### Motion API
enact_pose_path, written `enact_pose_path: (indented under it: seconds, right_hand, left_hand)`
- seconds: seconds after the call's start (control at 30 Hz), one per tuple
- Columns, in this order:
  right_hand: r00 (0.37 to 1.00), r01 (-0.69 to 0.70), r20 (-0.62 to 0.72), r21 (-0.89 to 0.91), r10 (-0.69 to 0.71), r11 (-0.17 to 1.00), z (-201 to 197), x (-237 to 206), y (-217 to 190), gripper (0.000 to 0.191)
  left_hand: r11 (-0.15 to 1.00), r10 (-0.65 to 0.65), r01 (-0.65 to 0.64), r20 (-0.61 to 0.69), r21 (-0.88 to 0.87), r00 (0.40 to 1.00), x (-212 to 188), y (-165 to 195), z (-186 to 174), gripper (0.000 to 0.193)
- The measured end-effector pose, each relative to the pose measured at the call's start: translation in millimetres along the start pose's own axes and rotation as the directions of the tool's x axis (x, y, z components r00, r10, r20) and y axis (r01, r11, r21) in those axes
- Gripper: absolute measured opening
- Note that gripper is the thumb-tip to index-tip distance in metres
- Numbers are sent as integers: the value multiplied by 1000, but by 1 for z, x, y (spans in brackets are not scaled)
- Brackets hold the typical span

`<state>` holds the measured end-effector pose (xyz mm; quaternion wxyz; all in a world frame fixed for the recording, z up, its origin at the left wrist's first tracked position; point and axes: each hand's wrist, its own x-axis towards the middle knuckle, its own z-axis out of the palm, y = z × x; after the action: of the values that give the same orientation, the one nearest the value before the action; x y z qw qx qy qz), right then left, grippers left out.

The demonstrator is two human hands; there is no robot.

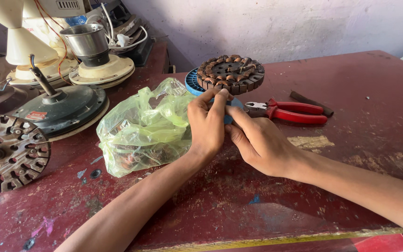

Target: The person winds a thin wire around the slots of a motor stator mounted on a blue stand. The hands repeatedly insert and wrap the wire into adjacent slots, rotating the stator as needed to continue the winding sequence.

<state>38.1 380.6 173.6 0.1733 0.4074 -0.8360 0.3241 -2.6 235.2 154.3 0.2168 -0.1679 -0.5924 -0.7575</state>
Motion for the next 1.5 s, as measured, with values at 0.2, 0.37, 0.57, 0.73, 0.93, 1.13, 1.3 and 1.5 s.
enact_pose_path:
  seconds: [0.2,0.37,0.57,0.73,0.93,1.13,1.3,1.5]
  right_hand:
    - [999,33,-3,7,-33,999,-15,-1,-2,18]
    - [1000,10,2,14,-10,1000,-25,3,-4,15]
    - [999,15,-35,-41,-16,999,-30,2,-1,10]
    - [997,66,-45,-26,-67,997,-32,-2,-1,13]
    - [984,-109,-148,-43,102,993,-26,-9,-1,7]
    - [935,-261,-233,64,269,963,-31,-9,17,23]
    - [865,-471,-35,287,501,834,-20,-8,23,50]
    - [770,-584,34,438,637,683,-11,-6,14,45]
  left_hand:
    - [985,39,-40,9,170,999,1,1,9,32]
    - [971,-13,7,23,239,1000,10,-8,14,37]
    - [957,-70,71,-15,281,997,13,-13,22,37]
    - [952,-17,20,-11,306,1000,7,-10,24,36]
    - [938,-156,123,76,325,985,3,-10,28,42]
    - [941,-80,34,123,337,989,1,-11,33,41]
    - [930,-286,254,89,264,954,3,-14,27,40]
    - [930,-179,103,190,352,965,1,-12,9,35]
